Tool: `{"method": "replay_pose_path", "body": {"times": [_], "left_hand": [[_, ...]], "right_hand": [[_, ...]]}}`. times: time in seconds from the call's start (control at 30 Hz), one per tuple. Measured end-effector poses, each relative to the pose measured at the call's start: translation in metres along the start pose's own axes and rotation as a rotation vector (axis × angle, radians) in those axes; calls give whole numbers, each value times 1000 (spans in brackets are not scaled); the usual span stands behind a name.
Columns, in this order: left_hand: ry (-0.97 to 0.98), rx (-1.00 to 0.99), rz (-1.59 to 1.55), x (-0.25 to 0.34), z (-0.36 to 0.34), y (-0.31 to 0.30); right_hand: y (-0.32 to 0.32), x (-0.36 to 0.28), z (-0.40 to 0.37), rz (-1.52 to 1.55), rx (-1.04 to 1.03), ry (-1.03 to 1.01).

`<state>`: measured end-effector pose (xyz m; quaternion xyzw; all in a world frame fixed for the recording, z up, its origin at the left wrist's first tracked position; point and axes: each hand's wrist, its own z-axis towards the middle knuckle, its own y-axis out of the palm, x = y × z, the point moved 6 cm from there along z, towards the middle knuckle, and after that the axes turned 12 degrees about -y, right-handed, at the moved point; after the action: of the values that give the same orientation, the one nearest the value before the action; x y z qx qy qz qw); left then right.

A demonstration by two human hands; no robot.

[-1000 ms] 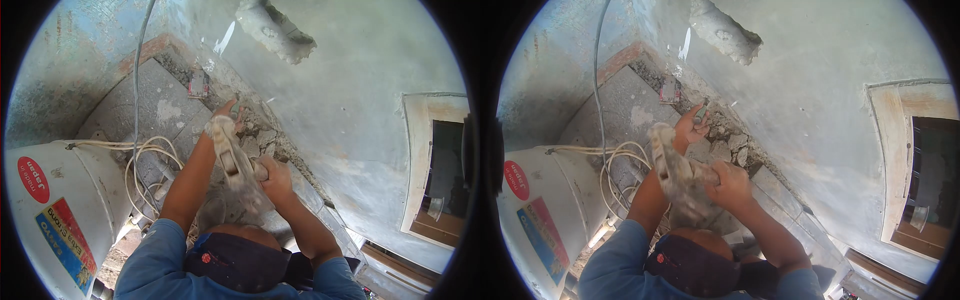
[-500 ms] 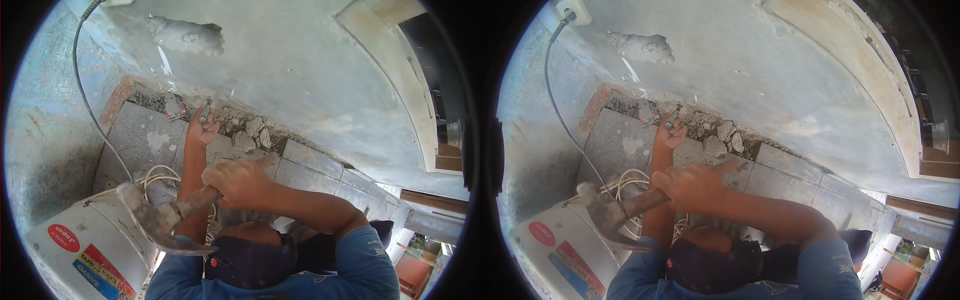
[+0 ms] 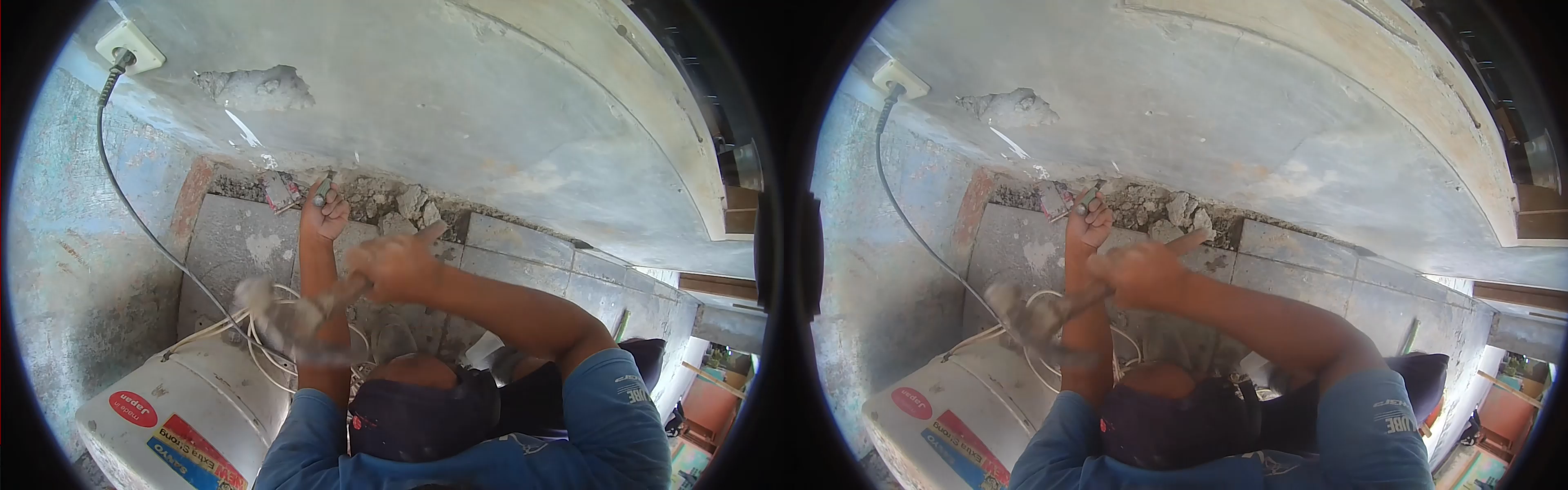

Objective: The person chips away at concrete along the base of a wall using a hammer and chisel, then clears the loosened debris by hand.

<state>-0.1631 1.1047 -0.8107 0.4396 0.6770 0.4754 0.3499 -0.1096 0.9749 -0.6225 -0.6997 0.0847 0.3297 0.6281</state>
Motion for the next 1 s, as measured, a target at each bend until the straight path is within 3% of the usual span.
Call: {"method": "replay_pose_path", "body": {"times": [0.03, 0.1, 0.17, 0.2, 0.23, 0.27, 0.33, 0.37, 0.43, 0.47, 0.5, 0.53, 0.6, 0.73, 0.87, 0.93, 1.0], "left_hand": [[-4, 0, 4, -6, 0, -5], [201, 153, 143, 2, 1, -13], [105, 57, 69, 6, 7, -11], [-10, -15, -9, -4, 3, -12], [-11, -18, -10, -4, 5, -9], [-8, -1, -12, -5, 2, -10], [-8, 28, -38, -5, -5, -11], [-23, 17, -58, -6, -4, -13], [-68, 12, -44, -7, -3, -14], [-95, -66, -21, -12, -4, -12], [38, 70, 74, -3, -4, -22], [184, 213, 150, 8, -1, -33], [47, -35, 55, 0, -1, -33], [-33, -58, -18, -4, -5, -24], [-41, -155, 33, 3, 2, -30], [-39, -152, 60, 6, 3, -32], [-34, -137, 85, 7, 4, -31]], "right_hand": [[12, 31, -6, -43, 13, 170], [14, 40, -7, -79, 17, 266], [9, 35, -15, -106, -9, 380], [-4, 0, -12, -40, 5, 255], [-16, -23, -6, 6, 28, 109], [-15, -29, -7, 9, 25, 110], [-22, -57, -6, 67, 88, -226], [-16, -45, -7, 23, 103, -218], [11, 34, -14, -73, -25, 196], [17, 55, -20, -69, -71, 300], [20, 67, -23, -55, -100, 404], [19, 62, -22, -55, -41, 364], [26, 36, -27, 6, -24, 329], [-2, -9, -24, 70, -65, 241], [13, 7, -34, 45, -4, 219], [12, 16, -44, 142, 71, 344], [-9, 2, -45, 155, 63, 335]]}}
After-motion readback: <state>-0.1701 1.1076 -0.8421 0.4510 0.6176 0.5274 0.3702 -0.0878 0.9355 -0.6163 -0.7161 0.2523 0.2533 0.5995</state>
